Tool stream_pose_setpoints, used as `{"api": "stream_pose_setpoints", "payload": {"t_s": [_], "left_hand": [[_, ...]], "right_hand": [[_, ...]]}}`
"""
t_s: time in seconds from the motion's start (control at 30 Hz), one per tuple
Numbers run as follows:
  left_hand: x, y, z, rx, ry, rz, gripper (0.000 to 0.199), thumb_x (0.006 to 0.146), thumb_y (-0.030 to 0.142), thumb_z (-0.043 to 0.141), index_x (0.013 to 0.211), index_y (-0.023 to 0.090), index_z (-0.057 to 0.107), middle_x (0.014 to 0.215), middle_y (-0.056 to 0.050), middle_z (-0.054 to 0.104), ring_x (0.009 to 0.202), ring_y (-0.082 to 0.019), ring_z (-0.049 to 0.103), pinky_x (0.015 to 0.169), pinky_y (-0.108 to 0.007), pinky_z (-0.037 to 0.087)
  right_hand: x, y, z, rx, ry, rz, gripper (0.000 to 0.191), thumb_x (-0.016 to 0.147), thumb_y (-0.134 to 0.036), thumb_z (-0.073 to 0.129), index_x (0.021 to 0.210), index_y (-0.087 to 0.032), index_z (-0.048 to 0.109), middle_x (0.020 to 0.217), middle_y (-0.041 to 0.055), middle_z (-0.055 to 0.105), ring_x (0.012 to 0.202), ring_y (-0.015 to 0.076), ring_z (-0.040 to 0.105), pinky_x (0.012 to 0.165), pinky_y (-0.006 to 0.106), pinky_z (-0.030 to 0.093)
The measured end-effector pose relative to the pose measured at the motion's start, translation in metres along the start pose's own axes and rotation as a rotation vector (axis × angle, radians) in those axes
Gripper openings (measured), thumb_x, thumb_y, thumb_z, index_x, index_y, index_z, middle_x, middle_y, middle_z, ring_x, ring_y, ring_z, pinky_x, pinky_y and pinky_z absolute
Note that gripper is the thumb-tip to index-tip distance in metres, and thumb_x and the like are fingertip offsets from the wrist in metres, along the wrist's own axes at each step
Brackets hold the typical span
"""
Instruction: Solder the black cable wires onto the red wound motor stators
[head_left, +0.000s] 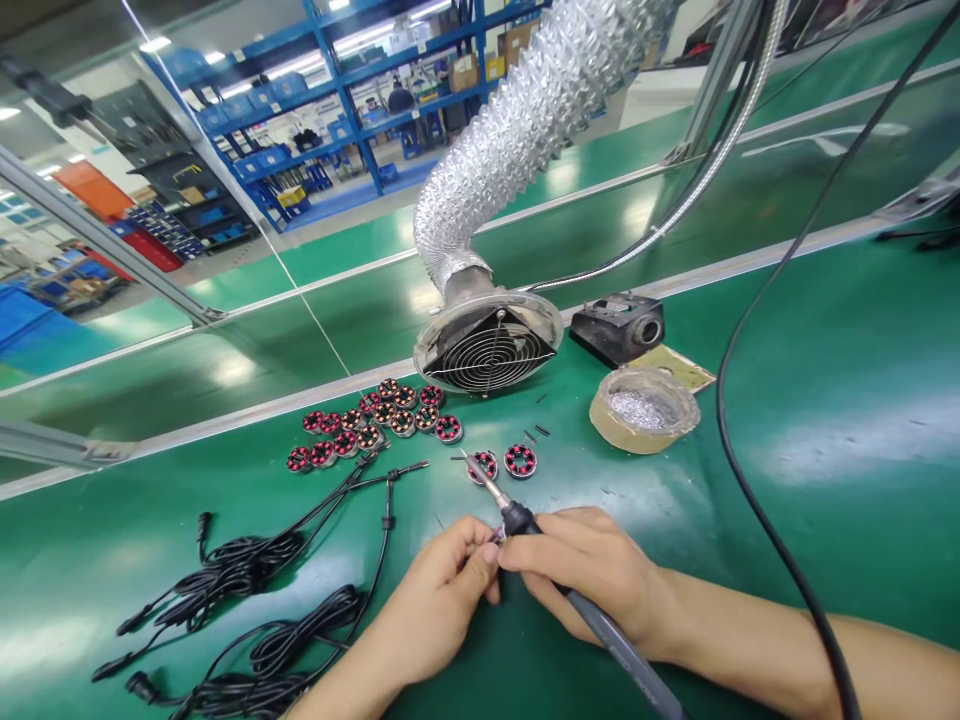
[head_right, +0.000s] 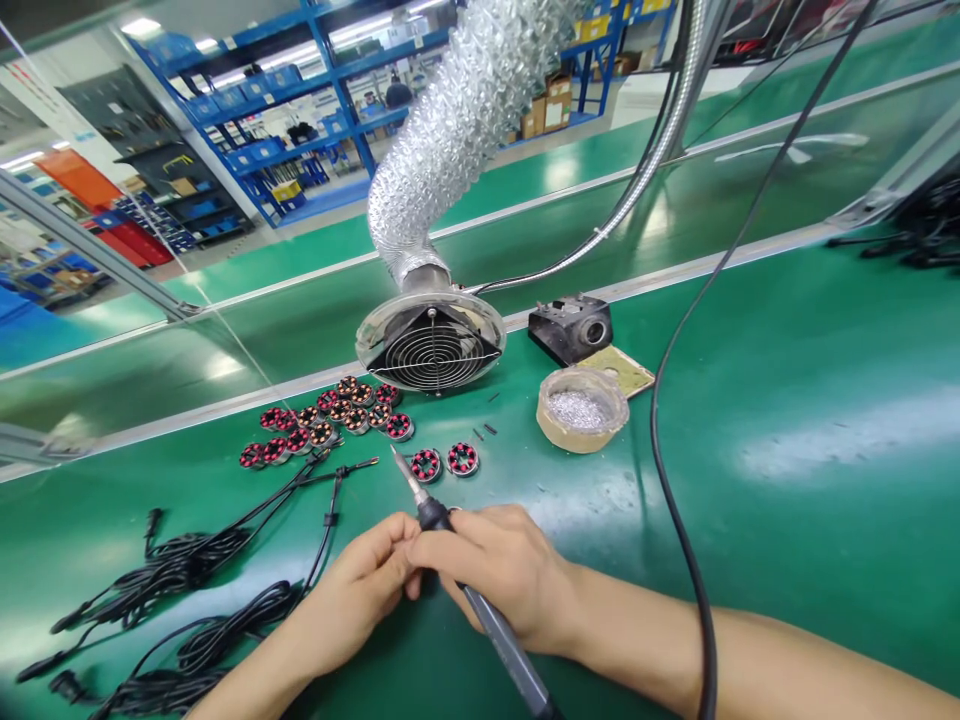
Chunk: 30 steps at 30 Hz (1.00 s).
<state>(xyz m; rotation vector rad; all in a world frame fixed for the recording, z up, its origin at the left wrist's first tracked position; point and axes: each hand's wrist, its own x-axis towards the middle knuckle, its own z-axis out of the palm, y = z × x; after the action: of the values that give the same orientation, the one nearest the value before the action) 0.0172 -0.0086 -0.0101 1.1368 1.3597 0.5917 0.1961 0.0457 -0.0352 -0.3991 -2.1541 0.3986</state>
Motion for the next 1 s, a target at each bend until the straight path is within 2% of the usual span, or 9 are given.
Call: {"api": "stream_pose_setpoints", "payload": {"t_s": [0.07, 0.17, 0.27, 0.4, 0.5, 0.67, 0.87, 1.0], "left_hand": [[0.005, -0.003, 0.002, -0.144, -0.032, -0.081, 0.054, 0.078, 0.075, 0.050, 0.068, 0.022, 0.045, 0.051, 0.009, 0.035, 0.044, -0.008, 0.023, 0.044, -0.023, 0.017], [0.009, -0.003, 0.004, -0.199, 0.051, -0.090, 0.057, 0.071, 0.076, 0.058, 0.064, 0.022, 0.041, 0.049, 0.011, 0.032, 0.042, -0.006, 0.018, 0.042, -0.022, 0.013], [0.009, -0.001, 0.004, -0.187, 0.095, -0.084, 0.056, 0.070, 0.073, 0.062, 0.064, 0.022, 0.039, 0.049, 0.012, 0.030, 0.043, -0.005, 0.017, 0.042, -0.020, 0.014], [0.009, -0.002, 0.003, -0.185, 0.092, -0.090, 0.054, 0.071, 0.071, 0.062, 0.065, 0.022, 0.038, 0.048, 0.013, 0.027, 0.044, -0.006, 0.016, 0.042, -0.020, 0.013], [0.009, -0.002, 0.003, -0.181, 0.102, -0.091, 0.054, 0.071, 0.071, 0.062, 0.064, 0.023, 0.036, 0.048, 0.013, 0.027, 0.043, -0.005, 0.015, 0.041, -0.020, 0.013], [0.011, -0.004, 0.005, -0.196, 0.147, -0.103, 0.054, 0.071, 0.070, 0.062, 0.065, 0.023, 0.036, 0.048, 0.013, 0.027, 0.042, -0.005, 0.015, 0.041, -0.020, 0.013], [0.010, -0.010, 0.006, -0.184, 0.176, -0.062, 0.051, 0.076, 0.067, 0.061, 0.067, 0.022, 0.037, 0.050, 0.013, 0.026, 0.044, -0.006, 0.016, 0.042, -0.020, 0.014], [0.009, -0.010, 0.007, -0.156, 0.182, -0.059, 0.051, 0.077, 0.067, 0.060, 0.067, 0.022, 0.037, 0.051, 0.013, 0.026, 0.045, -0.006, 0.016, 0.043, -0.020, 0.014]], "right_hand": [[0.001, 0.001, 0.001, -0.038, 0.016, 0.005, 0.025, 0.091, -0.004, 0.043, 0.096, -0.021, 0.061, 0.061, -0.0034, 0.057, 0.046, 0.0107, 0.050, 0.046, 0.023, 0.038], [0.003, 0.004, -0.001, 0.036, 0.034, 0.058, 0.022, 0.090, -0.005, 0.045, 0.098, -0.020, 0.060, 0.065, -0.0026, 0.061, 0.049, 0.0099, 0.054, 0.048, 0.021, 0.041], [0.003, 0.009, -0.006, 0.155, -0.021, 0.113, 0.021, 0.086, -0.006, 0.049, 0.100, -0.019, 0.058, 0.071, -0.0015, 0.065, 0.054, 0.0097, 0.058, 0.053, 0.020, 0.045], [0.000, 0.013, -0.007, 0.190, -0.109, 0.126, 0.021, 0.083, -0.009, 0.050, 0.100, -0.019, 0.056, 0.073, -0.0009, 0.066, 0.055, 0.0107, 0.058, 0.054, 0.022, 0.045], [0.000, 0.013, -0.003, 0.213, -0.101, 0.145, 0.021, 0.085, -0.007, 0.047, 0.099, -0.019, 0.056, 0.073, -0.0010, 0.065, 0.055, 0.0096, 0.057, 0.054, 0.019, 0.046], [0.003, 0.012, 0.001, 0.257, -0.064, 0.257, 0.019, 0.084, -0.007, 0.047, 0.094, -0.019, 0.056, 0.075, -0.0001, 0.065, 0.057, 0.0095, 0.058, 0.056, 0.018, 0.048], [0.004, 0.011, -0.002, 0.234, -0.033, 0.207, 0.021, 0.085, -0.008, 0.048, 0.100, -0.018, 0.058, 0.080, 0.0021, 0.068, 0.064, 0.0115, 0.063, 0.060, 0.021, 0.051], [0.005, 0.011, -0.017, 0.242, 0.004, 0.149, 0.026, 0.092, -0.005, 0.048, 0.112, -0.018, 0.059, 0.084, 0.0025, 0.071, 0.068, 0.0109, 0.066, 0.064, 0.020, 0.051]]}}
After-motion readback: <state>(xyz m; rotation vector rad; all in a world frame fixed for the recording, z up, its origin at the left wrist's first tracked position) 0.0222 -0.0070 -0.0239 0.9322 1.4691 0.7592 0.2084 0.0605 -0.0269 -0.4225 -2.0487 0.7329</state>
